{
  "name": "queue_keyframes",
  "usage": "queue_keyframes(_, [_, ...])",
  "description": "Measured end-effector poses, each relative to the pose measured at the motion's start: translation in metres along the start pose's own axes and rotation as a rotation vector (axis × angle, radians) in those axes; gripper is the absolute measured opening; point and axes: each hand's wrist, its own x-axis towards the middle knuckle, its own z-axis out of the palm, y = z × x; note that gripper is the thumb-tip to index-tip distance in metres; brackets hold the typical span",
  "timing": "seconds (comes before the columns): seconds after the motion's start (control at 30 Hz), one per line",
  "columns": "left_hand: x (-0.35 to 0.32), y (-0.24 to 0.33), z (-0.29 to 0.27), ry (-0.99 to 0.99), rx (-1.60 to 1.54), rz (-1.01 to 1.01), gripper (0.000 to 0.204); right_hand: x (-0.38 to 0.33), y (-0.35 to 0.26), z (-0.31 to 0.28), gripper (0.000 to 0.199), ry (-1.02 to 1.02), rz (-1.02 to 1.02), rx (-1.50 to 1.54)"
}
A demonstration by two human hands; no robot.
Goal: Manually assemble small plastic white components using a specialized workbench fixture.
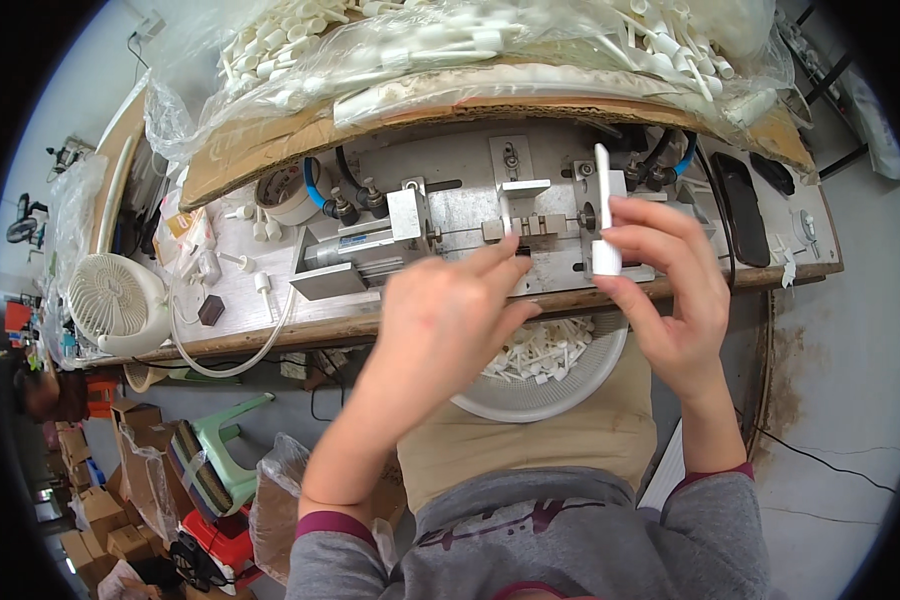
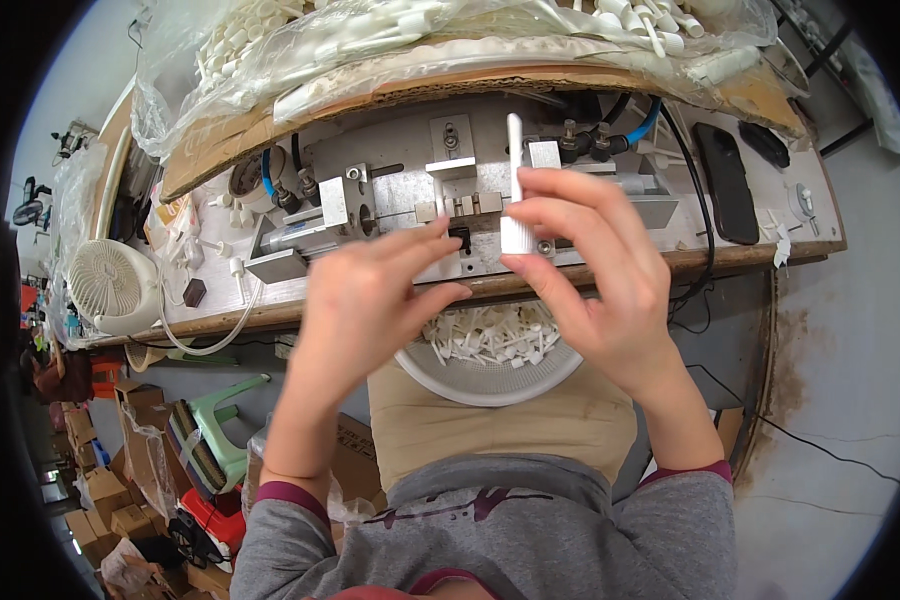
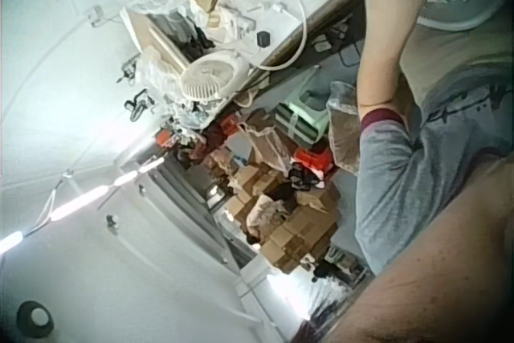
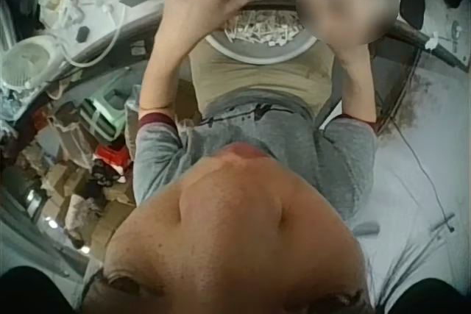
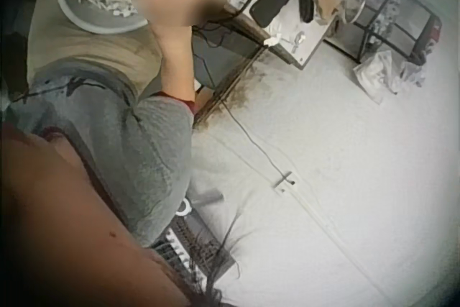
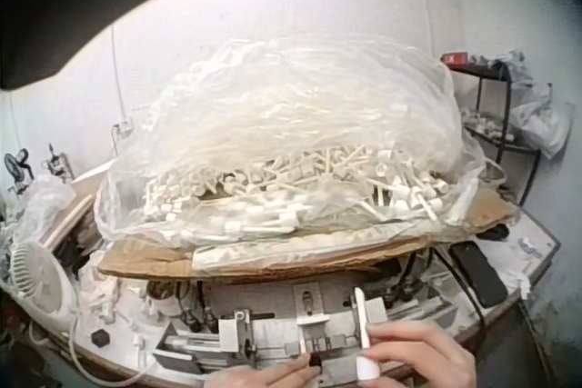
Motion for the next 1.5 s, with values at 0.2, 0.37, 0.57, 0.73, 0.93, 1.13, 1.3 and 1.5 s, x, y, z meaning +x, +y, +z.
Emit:
queue_keyframes(0.2, [0.093, -0.030, -0.079, 0.653, 0.087, -0.069, 0.019, -0.013, -0.002, 0.019, 0.029, -0.181, -0.147, -0.302])
queue_keyframes(0.37, [0.148, -0.071, -0.088, 0.157, 0.056, -0.266, 0.027, -0.012, -0.008, 0.041, 0.029, -0.247, -0.232, -0.463])
queue_keyframes(0.57, [0.147, -0.054, -0.070, 0.032, -0.012, -0.270, 0.028, -0.022, -0.002, 0.055, 0.020, -0.258, -0.292, -0.547])
queue_keyframes(0.73, [0.125, -0.052, -0.069, 0.272, -0.118, -0.185, 0.029, -0.005, -0.005, 0.054, 0.016, -0.311, -0.312, -0.523])
queue_keyframes(0.93, [0.088, -0.037, -0.086, 0.510, -0.299, -0.103, 0.021, 0.002, -0.011, 0.048, 0.016, -0.415, -0.263, -0.548])
queue_keyframes(1.13, [0.028, -0.019, -0.082, 0.409, -0.332, -0.015, 0.039, 0.034, -0.006, 0.024, 0.012, -0.546, -0.169, -0.299])
queue_keyframes(1.3, [-0.014, 0.003, -0.043, 0.243, -0.160, -0.062, 0.038, 0.140, 0.005, 0.001, 0.018, -0.165, 0.083, 0.092])
queue_keyframes(1.5, [-0.026, 0.010, 0.009, 0.153, -0.004, -0.052, 0.029, 0.237, 0.024, 0.037, 0.043, -0.500, -0.067, -0.385])
